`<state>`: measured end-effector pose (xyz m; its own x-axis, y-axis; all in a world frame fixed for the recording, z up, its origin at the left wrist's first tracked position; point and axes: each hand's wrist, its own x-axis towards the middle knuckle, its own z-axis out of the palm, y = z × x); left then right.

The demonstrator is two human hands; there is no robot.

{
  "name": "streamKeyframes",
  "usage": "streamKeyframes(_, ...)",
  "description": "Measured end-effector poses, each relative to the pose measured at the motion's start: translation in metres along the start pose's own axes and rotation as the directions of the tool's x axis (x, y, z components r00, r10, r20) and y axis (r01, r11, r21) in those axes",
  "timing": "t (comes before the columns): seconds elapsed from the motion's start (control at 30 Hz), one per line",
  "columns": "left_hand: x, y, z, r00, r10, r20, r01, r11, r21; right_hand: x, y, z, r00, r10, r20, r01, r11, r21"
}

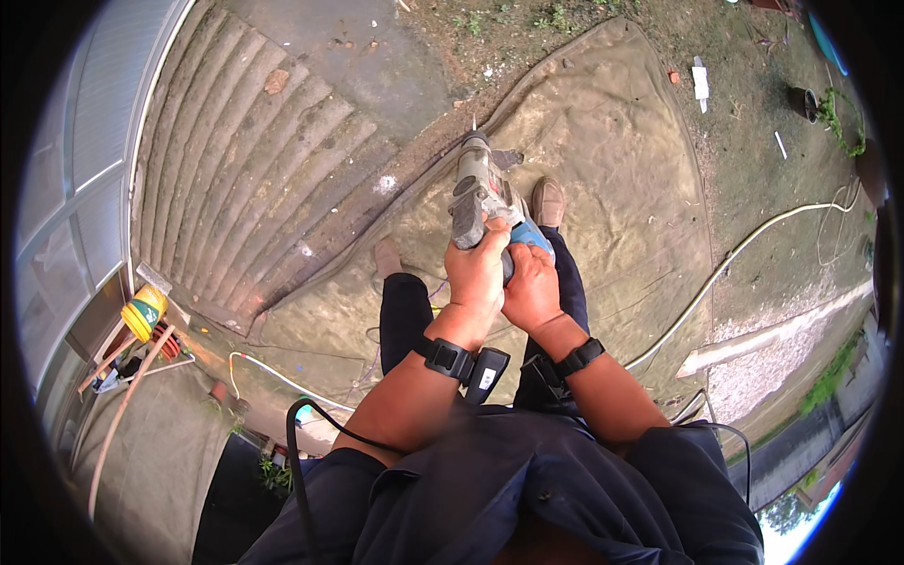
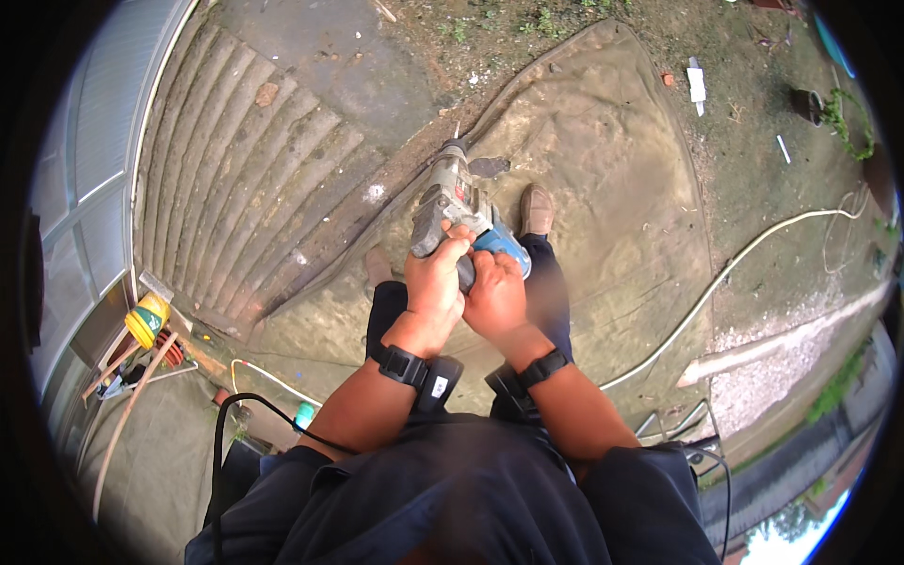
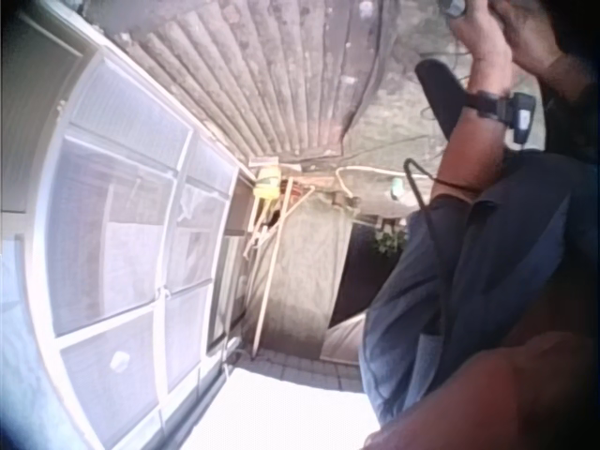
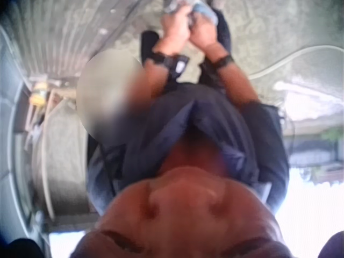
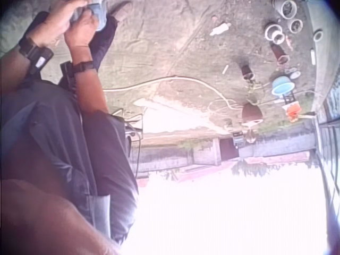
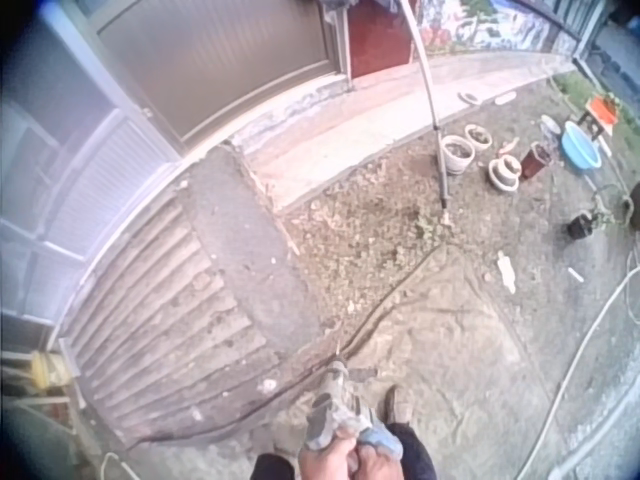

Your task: The person pulls back a floor mat by hand and then uses a demolition hammer to drill several holes into the concrete floor.

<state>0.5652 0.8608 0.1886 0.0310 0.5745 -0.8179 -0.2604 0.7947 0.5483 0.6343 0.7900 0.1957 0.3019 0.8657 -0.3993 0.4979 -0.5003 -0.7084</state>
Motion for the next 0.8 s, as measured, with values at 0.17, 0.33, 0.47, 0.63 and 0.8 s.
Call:
streamKeyframes(0.17,0.013,0.010,0.007,1.000,-0.006,-0.023,0.006,1.000,-0.008,0.016,0.001,0.006,1.000,-0.013,-0.016,0.013,1.000,-0.018)
streamKeyframes(0.33,0.021,0.008,0.007,1.000,0.003,-0.026,-0.003,1.000,0.006,0.023,0.011,0.015,1.000,0.012,0.006,-0.012,1.000,-0.019)
streamKeyframes(0.47,0.022,0.009,0.009,0.999,-0.005,-0.043,0.005,1.000,0.022,0.022,0.008,0.010,0.998,0.028,0.050,-0.026,0.999,-0.040)
streamKeyframes(0.63,0.025,0.007,0.008,0.999,0.017,-0.038,-0.017,1.000,0.012,0.024,0.009,0.012,0.999,0.034,0.035,-0.034,0.999,-0.015)
streamKeyframes(0.8,0.029,0.005,0.007,1.000,0.002,-0.024,-0.002,1.000,0.024,0.025,0.009,0.016,0.998,0.059,0.000,-0.059,0.998,-0.021)
